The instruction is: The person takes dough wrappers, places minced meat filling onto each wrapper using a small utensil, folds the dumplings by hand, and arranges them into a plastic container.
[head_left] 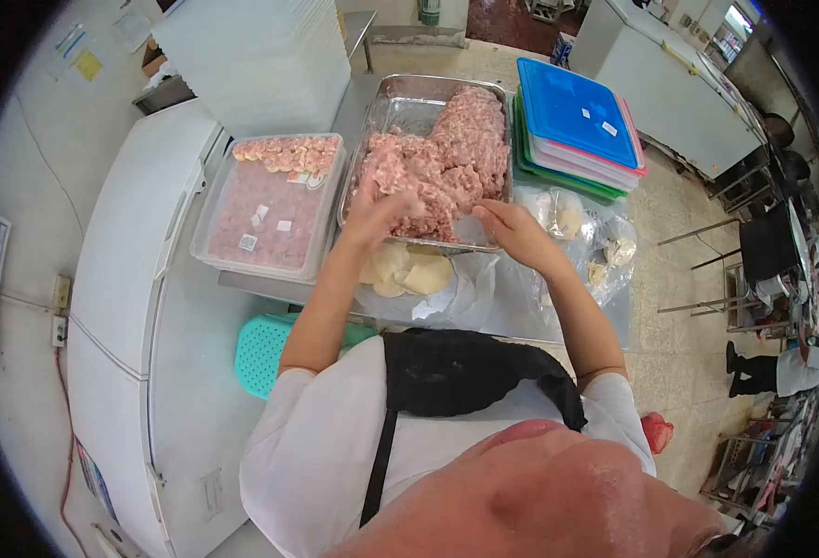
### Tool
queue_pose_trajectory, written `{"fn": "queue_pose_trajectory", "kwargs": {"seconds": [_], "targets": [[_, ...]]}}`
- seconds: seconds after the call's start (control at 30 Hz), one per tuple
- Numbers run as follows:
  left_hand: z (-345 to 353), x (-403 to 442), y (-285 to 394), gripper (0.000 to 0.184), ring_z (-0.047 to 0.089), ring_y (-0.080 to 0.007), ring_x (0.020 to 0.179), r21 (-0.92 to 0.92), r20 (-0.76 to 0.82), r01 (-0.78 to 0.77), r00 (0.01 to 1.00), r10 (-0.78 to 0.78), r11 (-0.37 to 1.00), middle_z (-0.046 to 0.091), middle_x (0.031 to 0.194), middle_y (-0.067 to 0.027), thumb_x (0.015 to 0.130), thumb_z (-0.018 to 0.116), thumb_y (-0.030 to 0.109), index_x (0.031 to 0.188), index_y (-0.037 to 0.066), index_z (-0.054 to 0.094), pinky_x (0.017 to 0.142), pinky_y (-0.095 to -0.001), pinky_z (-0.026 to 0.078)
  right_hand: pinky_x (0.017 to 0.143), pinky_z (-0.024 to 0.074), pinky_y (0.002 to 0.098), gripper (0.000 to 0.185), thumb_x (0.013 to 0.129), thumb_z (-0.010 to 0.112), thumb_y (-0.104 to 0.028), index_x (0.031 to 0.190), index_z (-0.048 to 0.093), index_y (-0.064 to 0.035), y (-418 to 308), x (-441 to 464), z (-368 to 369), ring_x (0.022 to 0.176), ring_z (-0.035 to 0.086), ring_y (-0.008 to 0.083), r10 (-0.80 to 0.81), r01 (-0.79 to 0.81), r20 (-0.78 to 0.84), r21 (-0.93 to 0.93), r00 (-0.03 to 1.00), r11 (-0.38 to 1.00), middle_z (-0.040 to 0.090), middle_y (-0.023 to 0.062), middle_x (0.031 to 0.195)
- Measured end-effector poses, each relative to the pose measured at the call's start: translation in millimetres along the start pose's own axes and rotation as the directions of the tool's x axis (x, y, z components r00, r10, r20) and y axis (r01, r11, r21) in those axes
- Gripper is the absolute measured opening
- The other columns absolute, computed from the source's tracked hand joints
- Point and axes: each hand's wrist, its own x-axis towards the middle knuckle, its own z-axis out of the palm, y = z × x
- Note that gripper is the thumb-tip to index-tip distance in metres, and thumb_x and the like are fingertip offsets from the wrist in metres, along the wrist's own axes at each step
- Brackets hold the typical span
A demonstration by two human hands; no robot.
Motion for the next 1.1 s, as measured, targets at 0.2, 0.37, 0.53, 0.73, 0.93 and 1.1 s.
{"fn": "queue_pose_trajectory", "kwargs": {"seconds": [0.2, 0.37, 0.53, 0.73, 0.93, 1.1], "targets": [[16.1, 1.9, 15.0, 0.070, 0.053, -0.0317, 0.115, 0.635, 0.269, -0.310, 0.947, 0.174, 0.708, 0.056, 0.123, -0.0188, 0.069, 0.081, 0.020, 0.130, 0.008, 0.049, 0.100, -0.0369, 0.041, 0.063, 0.0433, 0.0320, 0.032, 0.097, 0.049, -0.028, 0.108, 0.061, 0.0006, 3.0, -18.7, -13.5, 0.065, 0.048, 0.0152, -0.097, 0.096, 0.119, 0.014, 0.988, 0.995, 0.052, 0.0077, 0.067], [-19.4, 5.1, -22.4, 0.059, 0.054, -0.0324, 0.114, 0.879, 0.141, -0.120, 0.990, -0.013, 0.462, 0.057, 0.123, -0.0185, 0.069, 0.079, 0.033, 0.117, 0.005, 0.060, 0.100, -0.0382, 0.040, 0.062, 0.0440, 0.0333, 0.031, 0.097, 0.051, -0.029, 0.109, 0.061, -0.0025, 13.7, -20.7, -9.4, 0.064, 0.049, 0.0153, -0.100, 0.104, 0.222, -0.005, 0.970, 0.995, 0.053, 0.0081, 0.066], [-4.9, -5.5, -19.5, 0.062, 0.055, -0.0294, 0.113, 0.875, 0.149, -0.137, 0.989, 0.013, 0.465, 0.059, 0.119, -0.0201, 0.065, 0.079, 0.036, 0.114, 0.002, 0.061, 0.099, -0.0372, 0.041, 0.062, 0.0472, 0.0358, 0.029, 0.094, 0.054, -0.029, 0.109, 0.061, -0.0050, 81.1, 6.4, 3.9, 0.066, 0.059, 0.0206, -0.317, 0.325, 0.167, -0.017, 0.934, 0.946, 0.059, 0.0106, 0.073], [-31.5, 12.5, -52.2, 0.058, 0.056, -0.0289, 0.112, 0.751, -0.205, 0.203, 0.976, -0.070, 0.628, 0.060, 0.119, -0.0199, 0.068, 0.075, 0.031, 0.113, -0.001, 0.060, 0.098, -0.0362, 0.042, 0.064, 0.0497, 0.0435, 0.025, 0.088, 0.058, -0.024, 0.110, 0.062, -0.0125, 34.5, -0.8, 14.1, 0.073, 0.061, 0.0333, -0.414, 0.332, -0.104, -0.439, 0.904, 0.835, 0.060, 0.0110, 0.086], [20.2, -21.2, 3.7, 0.077, 0.054, -0.0311, 0.114, 0.783, -0.237, 0.250, 0.966, -0.099, 0.569, 0.051, 0.130, -0.0235, 0.072, 0.072, 0.038, 0.135, 0.005, 0.042, 0.099, -0.0375, 0.041, 0.070, 0.0504, 0.0443, 0.025, 0.090, 0.054, -0.024, 0.109, 0.062, -0.0106, 102.9, 21.7, 10.2, 0.083, 0.064, 0.0339, -0.083, 0.142, 0.126, -0.595, 0.989, 0.791, 0.066, 0.0166, 0.089], [21.0, -26.0, 22.8, 0.074, 0.052, -0.0313, 0.118, 0.847, 0.021, -0.102, 0.987, 0.160, 0.522, 0.048, 0.136, -0.0132, 0.071, 0.076, 0.028, 0.135, 0.014, 0.042, 0.093, -0.0375, 0.046, 0.076, 0.0500, 0.0381, 0.032, 0.092, 0.054, -0.025, 0.118, 0.061, -0.0062, 67.0, 3.5, -23.6, 0.088, 0.064, 0.0331, -0.060, 0.042, -0.028, -0.424, 0.998, 0.905, 0.066, 0.0204, 0.095]]}}
